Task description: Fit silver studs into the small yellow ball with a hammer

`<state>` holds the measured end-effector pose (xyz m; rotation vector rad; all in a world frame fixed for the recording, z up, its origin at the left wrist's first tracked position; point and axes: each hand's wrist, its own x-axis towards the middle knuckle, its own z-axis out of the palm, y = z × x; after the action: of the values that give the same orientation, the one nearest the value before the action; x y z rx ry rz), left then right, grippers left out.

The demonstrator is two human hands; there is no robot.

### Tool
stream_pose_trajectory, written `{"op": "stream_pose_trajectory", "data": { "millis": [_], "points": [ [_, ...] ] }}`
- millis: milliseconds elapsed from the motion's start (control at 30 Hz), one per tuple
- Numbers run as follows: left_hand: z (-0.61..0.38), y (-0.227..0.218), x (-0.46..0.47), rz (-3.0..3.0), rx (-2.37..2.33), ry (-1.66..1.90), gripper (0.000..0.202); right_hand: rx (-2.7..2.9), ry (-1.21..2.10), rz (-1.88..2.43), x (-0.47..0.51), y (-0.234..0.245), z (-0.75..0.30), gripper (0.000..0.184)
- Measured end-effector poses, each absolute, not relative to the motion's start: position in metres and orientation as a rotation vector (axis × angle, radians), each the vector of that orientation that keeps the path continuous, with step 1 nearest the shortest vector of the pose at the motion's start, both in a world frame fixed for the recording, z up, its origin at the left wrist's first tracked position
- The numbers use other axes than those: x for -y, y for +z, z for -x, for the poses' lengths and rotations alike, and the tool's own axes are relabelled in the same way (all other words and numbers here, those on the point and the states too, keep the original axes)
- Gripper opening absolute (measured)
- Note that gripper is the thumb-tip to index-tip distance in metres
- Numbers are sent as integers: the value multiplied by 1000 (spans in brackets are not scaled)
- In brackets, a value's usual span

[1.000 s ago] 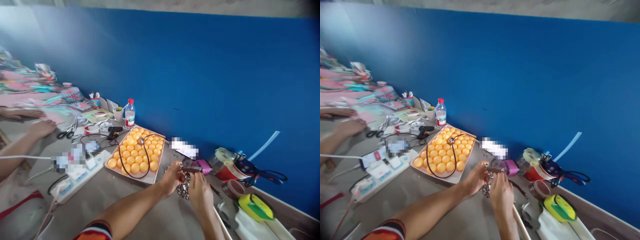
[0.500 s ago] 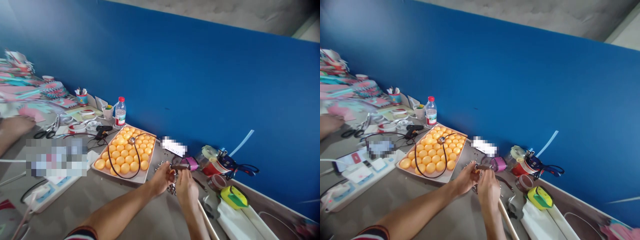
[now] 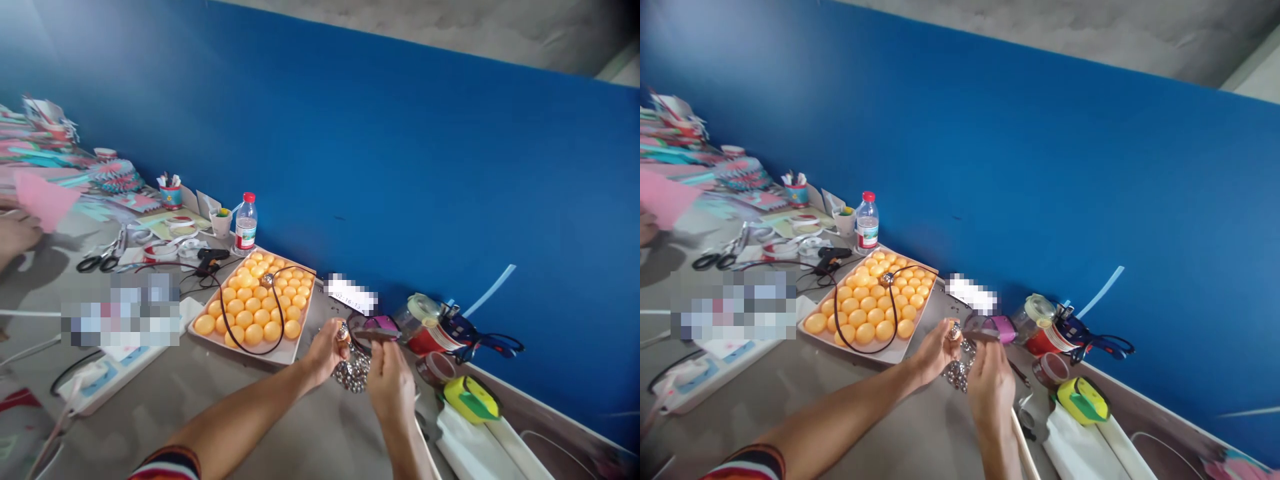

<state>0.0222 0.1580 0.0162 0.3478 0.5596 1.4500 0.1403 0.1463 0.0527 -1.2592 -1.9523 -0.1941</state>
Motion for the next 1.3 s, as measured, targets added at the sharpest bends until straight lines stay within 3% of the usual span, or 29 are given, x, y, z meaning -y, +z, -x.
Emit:
{"op": "stream_pose_trajectory", "data": {
  "millis": [267,633,800,1000,1167,1300],
  "points": [
    [-22,17,-156,-350,-517,1393,36,2045,-258,1365,-149,44,-136,35],
    [-22,14,-158,-377,-543,1416,46,2097,-108,1420,-143,53,-134,32],
    [-22,18,-159,-357,-599,1442,41,1905,-144,1334,-141,62,-136,28],
    [-20,19,-159,-344,-553,1403,39,2166,-31,1455,-141,51,-132,29],
    [-22,14,-161,-322,-555,1419,43,1882,-136,1332,-144,61,-135,32],
    [-21,14,-158,-332,-496,1349,40,1967,-143,1416,-150,54,-137,35]
  ]
}}
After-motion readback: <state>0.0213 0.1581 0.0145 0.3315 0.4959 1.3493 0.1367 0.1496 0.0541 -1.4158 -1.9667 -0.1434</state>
